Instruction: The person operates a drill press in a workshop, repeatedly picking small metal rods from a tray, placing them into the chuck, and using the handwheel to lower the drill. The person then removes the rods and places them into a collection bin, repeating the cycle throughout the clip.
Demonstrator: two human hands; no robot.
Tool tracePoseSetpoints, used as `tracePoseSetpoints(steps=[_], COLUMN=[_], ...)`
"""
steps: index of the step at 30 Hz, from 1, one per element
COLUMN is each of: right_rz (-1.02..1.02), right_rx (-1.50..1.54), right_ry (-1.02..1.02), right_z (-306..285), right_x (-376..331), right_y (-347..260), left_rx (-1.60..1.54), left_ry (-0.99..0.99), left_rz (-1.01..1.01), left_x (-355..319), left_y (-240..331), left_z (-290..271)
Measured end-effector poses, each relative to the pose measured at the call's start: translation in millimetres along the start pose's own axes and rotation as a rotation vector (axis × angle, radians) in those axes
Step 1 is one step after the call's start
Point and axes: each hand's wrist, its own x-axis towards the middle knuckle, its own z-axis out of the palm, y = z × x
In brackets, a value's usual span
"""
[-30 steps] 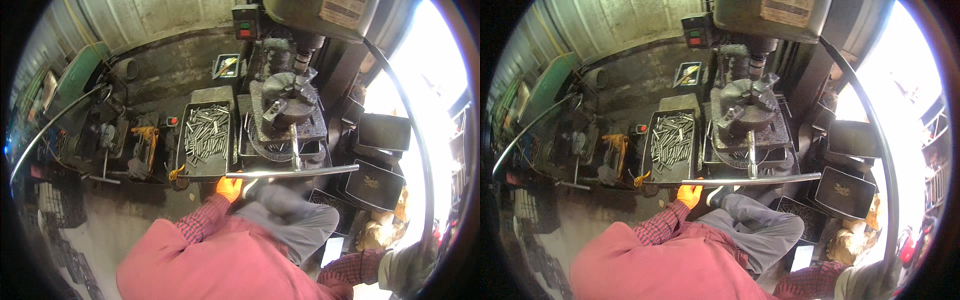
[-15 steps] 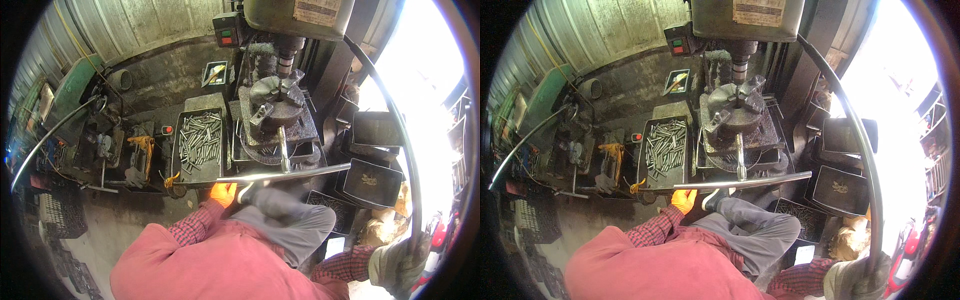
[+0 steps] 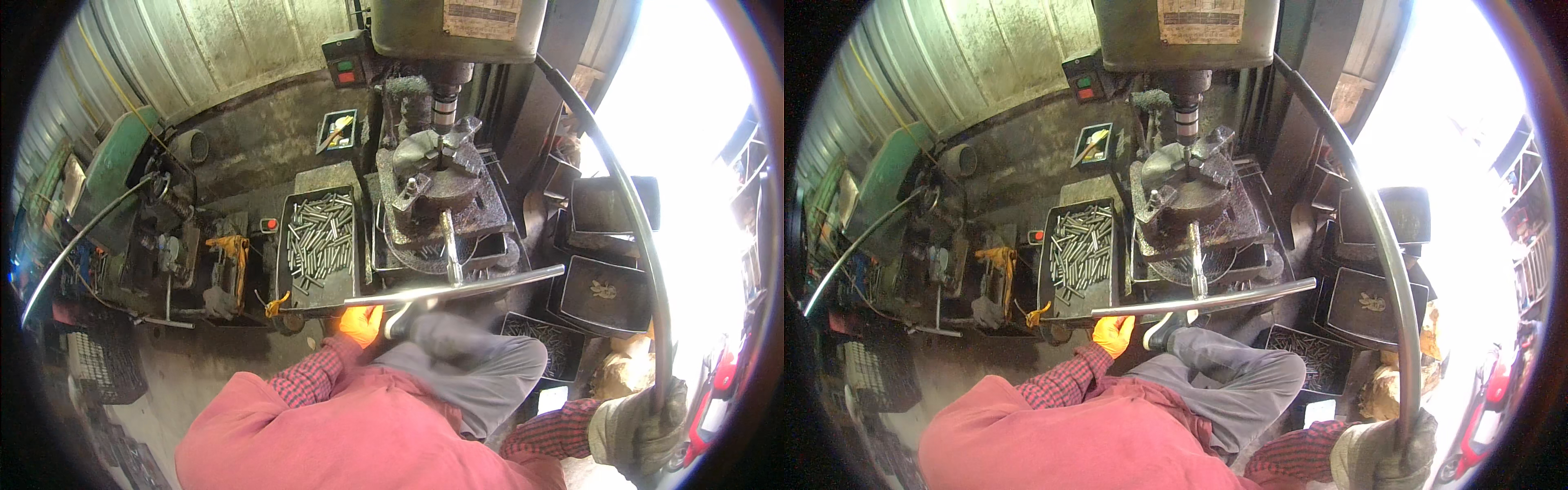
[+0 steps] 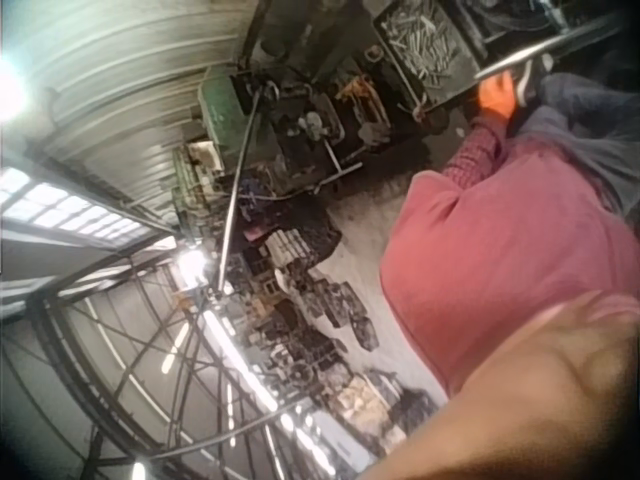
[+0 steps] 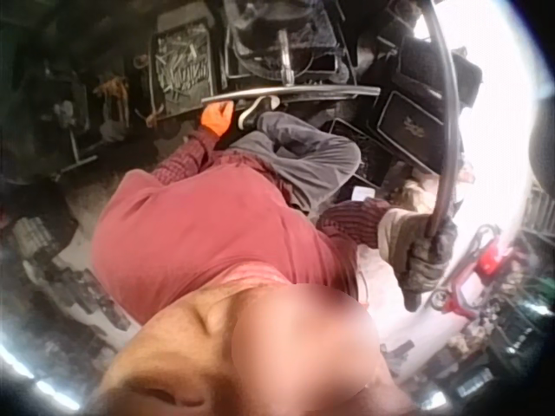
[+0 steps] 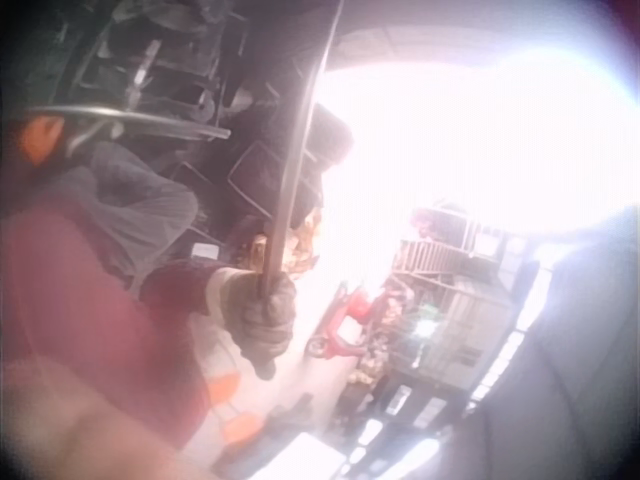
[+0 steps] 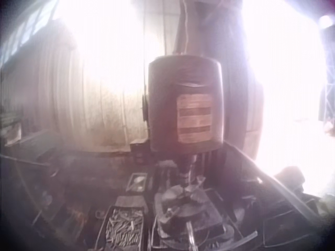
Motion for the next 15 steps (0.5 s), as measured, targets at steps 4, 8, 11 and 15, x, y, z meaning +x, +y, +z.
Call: tracePoseSetpoints(steps=[4,8,11,15], right_rz=[0.076,0.056,0.027,-0.283], right_rx=[-0.388,-1.093,-0.930,-3.109], right_ry=[-0.051,0.225,0.308,-0.378], right_z=[-20,-48,-66,-72], right_x=[-1,-10,-16,-23], right_y=[-37,-94,-131,-154], left_rx=[0.088,0.115,0.178,0.291], left_ry=[-0.025,-0.032,-0.041,-0.020], left_rz=[-0.007,-0.030,0.017,0.106], left_x=[1,1,1,0], left_y=[-9,-10,-3,11], left_z=[1,0,-3,-5])
